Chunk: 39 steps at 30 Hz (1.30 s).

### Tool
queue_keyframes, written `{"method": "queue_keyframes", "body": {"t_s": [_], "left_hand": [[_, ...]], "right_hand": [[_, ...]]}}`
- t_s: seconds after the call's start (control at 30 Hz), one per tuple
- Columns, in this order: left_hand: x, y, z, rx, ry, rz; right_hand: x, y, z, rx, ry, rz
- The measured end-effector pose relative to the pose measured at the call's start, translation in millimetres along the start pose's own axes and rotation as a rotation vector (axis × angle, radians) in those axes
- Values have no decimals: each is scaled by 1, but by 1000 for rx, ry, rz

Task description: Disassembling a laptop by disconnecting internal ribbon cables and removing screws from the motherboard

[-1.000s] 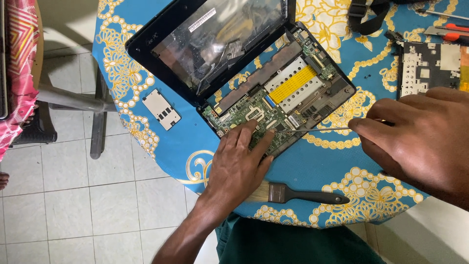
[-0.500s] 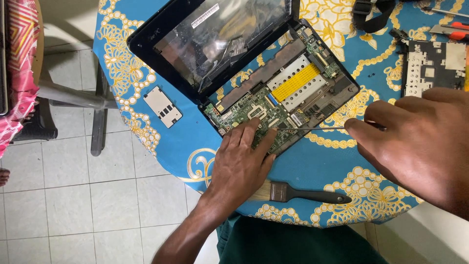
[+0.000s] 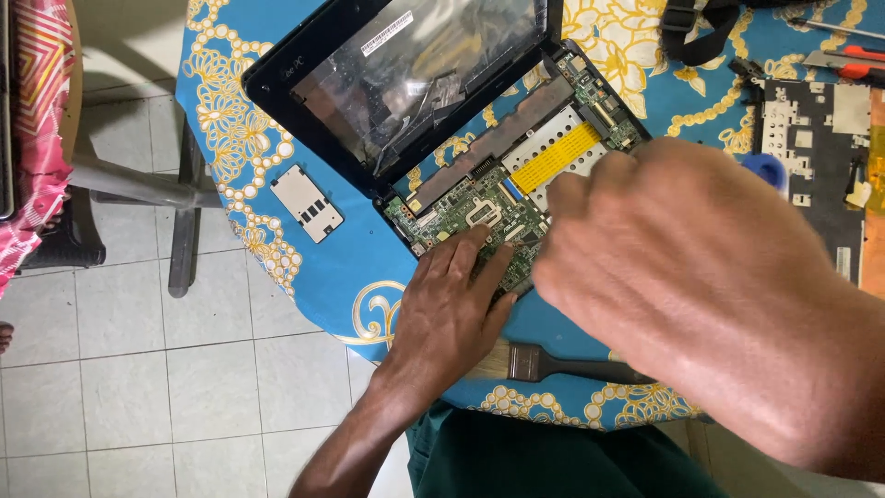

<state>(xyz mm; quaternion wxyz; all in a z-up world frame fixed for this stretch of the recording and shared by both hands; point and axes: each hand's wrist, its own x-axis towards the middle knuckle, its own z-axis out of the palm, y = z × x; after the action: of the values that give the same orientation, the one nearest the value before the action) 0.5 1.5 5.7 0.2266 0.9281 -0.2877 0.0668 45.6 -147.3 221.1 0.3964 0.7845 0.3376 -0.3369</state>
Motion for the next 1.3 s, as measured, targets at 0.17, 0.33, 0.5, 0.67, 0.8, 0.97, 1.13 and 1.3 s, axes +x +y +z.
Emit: {"method": "queue_keyframes", "body": {"t_s": [0.17, 0.33, 0.5, 0.67, 0.8, 0.97, 1.13, 1.3], "left_hand": [[-1, 0, 1, -41, 28, -15], [0, -1, 0, -58, 49, -5], [3, -2, 4, -30, 83, -2], [20, -5, -1, -161, 177, 19], [5, -27, 53, -307, 106, -160], [10, -33, 69, -114, 66, -103], [27, -24, 37, -97, -21, -45], [38, -13, 17, -56, 17, 113]], "right_hand": [[8, -11, -10, -9, 41, -40], [7, -15, -20, 32, -52, -56], [23, -23, -10, 3, -166, -63], [24, -25, -37, 76, -190, -129], [21, -27, -39, 54, -188, -116], [14, -28, -33, 50, -62, -12], [-19, -14, -14, -93, 232, -26], [-15, 17, 45, -44, 791, -81]]}}
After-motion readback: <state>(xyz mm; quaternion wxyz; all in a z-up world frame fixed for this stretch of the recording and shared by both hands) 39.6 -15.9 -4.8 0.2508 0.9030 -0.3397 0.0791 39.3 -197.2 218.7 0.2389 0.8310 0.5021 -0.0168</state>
